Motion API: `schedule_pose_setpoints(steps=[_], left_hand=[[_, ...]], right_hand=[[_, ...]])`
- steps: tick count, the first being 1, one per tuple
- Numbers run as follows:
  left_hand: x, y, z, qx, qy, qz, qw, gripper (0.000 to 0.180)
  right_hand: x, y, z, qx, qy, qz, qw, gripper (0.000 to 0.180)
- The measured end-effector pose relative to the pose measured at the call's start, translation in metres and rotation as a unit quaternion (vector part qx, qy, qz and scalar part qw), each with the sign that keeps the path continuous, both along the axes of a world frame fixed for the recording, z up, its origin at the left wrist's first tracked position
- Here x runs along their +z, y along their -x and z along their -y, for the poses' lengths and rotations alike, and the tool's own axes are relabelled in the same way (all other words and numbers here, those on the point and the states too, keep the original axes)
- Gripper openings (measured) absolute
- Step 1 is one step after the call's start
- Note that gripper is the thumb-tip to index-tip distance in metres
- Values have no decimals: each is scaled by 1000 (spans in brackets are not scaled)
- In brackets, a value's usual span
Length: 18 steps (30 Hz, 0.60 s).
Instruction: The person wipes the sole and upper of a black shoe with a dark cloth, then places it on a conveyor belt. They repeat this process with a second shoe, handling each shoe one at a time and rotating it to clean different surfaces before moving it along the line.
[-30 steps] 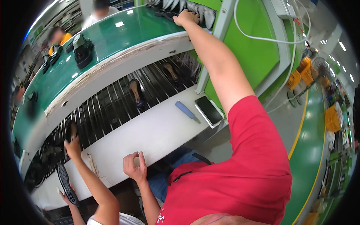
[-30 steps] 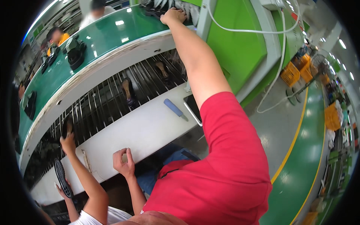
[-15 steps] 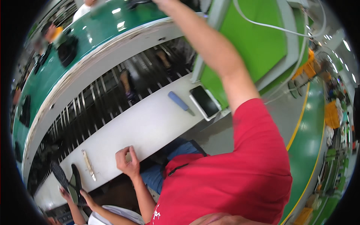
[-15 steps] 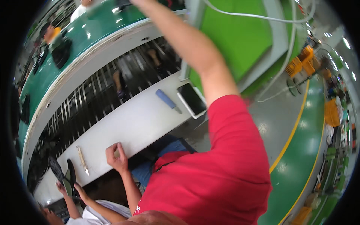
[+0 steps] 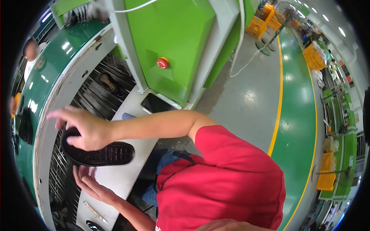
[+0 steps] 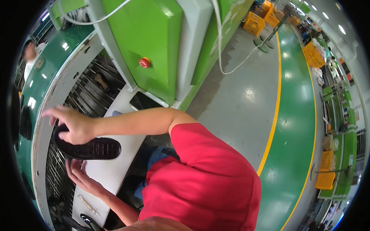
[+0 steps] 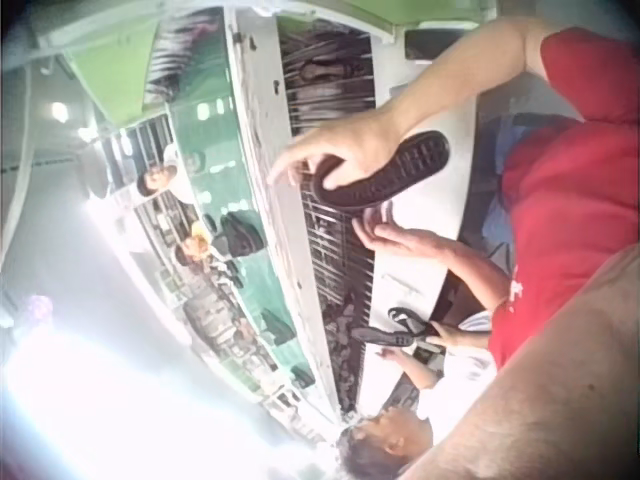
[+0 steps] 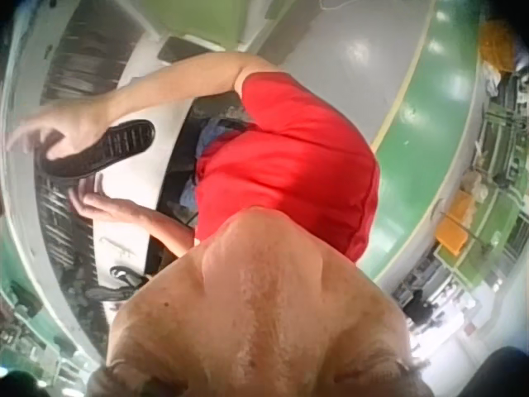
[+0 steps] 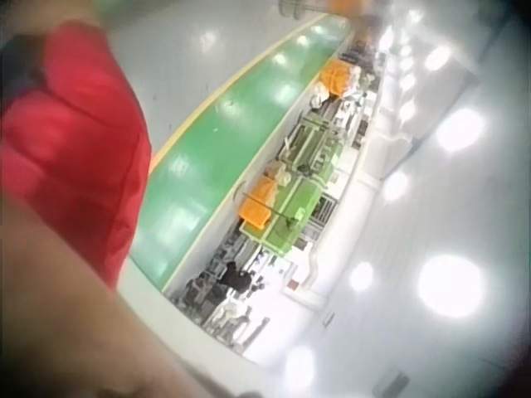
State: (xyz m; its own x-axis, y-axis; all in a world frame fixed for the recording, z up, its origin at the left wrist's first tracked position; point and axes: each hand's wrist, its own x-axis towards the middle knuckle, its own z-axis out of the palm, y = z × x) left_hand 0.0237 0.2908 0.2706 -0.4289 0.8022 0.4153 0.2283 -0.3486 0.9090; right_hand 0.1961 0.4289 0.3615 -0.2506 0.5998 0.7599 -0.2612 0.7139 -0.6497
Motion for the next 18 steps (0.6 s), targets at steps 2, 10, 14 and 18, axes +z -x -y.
schedule_pose_setpoints(steps=[2, 10, 14, 18], left_hand=[[21, -23, -20, 18, -39, -71, 997, 55], [-32, -33, -31, 87, -59, -180, 978, 43], [-47, -50, -9, 102, -57, -199, 973, 41], [-73, -63, 22, 70, 14, -124, 990, 43]], right_hand=[[-26, 2, -1, -29, -38, 21, 999, 74], [-117, -8, 41, -62, 33, -51, 996, 53], [-142, -27, 70, -56, 54, -50, 996, 38], [-154, -44, 91, -40, 147, 3, 988, 30]])
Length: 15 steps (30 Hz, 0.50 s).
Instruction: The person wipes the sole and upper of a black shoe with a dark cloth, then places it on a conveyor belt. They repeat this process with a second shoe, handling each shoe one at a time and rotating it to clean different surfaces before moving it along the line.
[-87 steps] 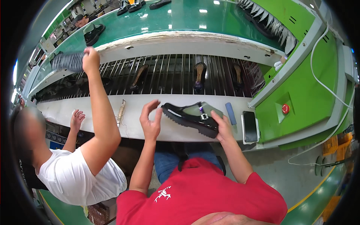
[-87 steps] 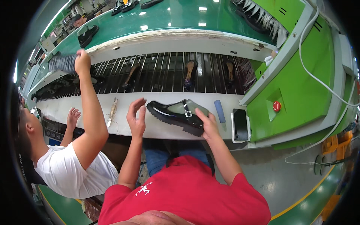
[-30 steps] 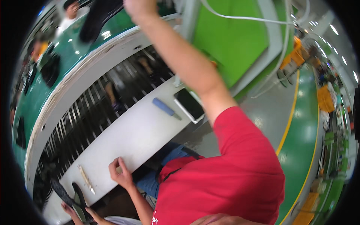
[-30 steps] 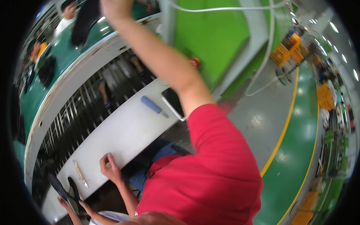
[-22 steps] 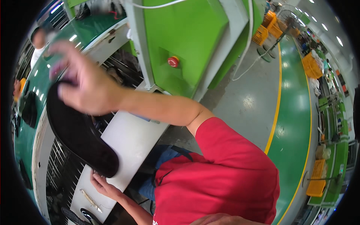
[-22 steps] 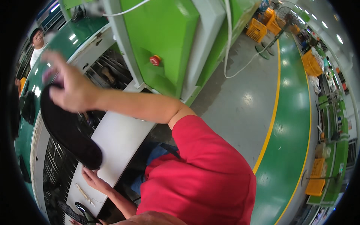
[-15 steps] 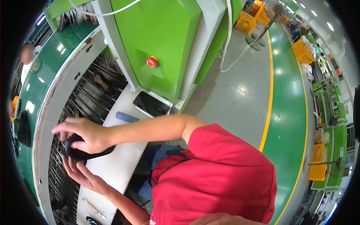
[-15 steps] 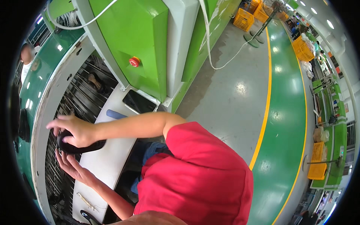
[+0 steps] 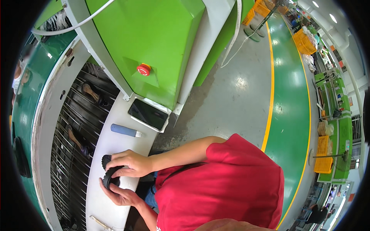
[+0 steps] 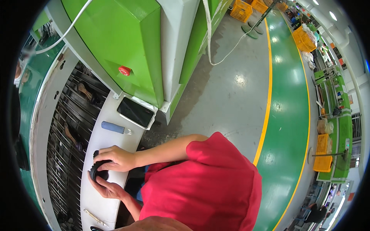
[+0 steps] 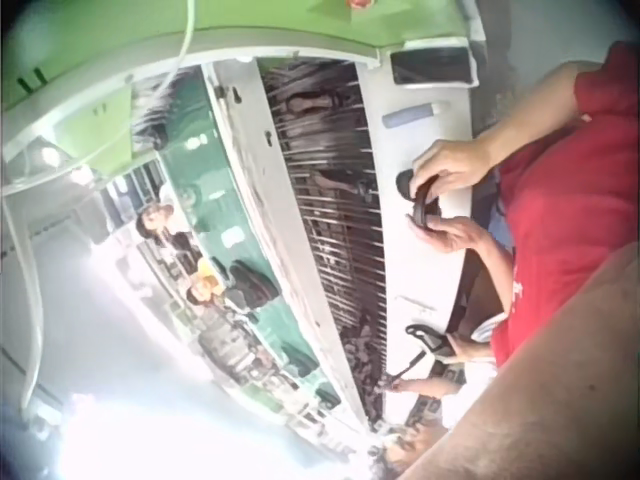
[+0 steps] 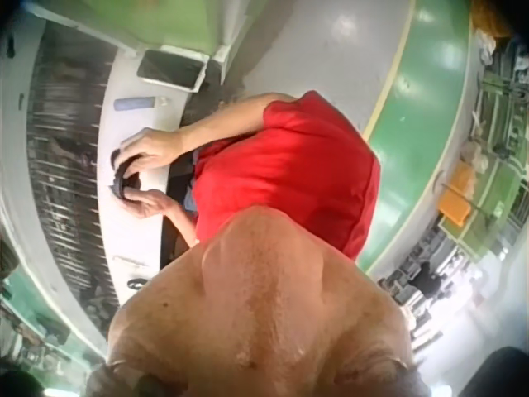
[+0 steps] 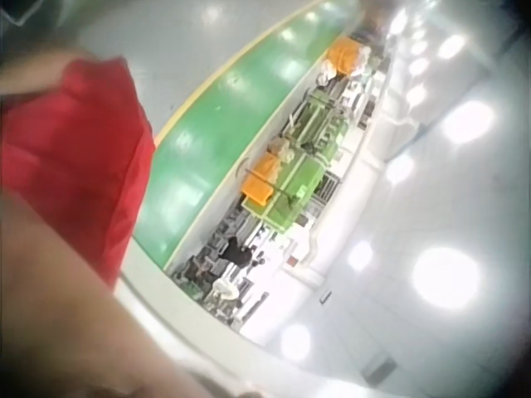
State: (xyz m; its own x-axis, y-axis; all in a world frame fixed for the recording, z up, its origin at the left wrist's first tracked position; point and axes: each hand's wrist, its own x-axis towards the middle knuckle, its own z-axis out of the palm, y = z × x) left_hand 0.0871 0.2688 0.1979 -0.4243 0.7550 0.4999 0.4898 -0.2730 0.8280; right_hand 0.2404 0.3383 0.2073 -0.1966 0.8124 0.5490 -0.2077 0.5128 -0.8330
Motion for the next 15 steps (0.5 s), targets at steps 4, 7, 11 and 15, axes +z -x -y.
schedule_pose_setpoints(steps=[4, 7, 11, 15], left_hand=[[-30, -1, 14, -9, 66, 70, 995, 42], [-19, 1, 5, -1, 63, 83, 995, 43], [23, 14, -17, 20, -34, -26, 999, 37], [79, 19, -28, 42, -116, -97, 988, 31]], right_hand=[[-23, -2, 8, -3, 51, 50, 997, 31], [-18, -2, 5, 4, 45, 48, 998, 31], [29, 8, -20, -8, -74, 0, 997, 32], [71, 21, -29, -26, -138, -29, 990, 37]])
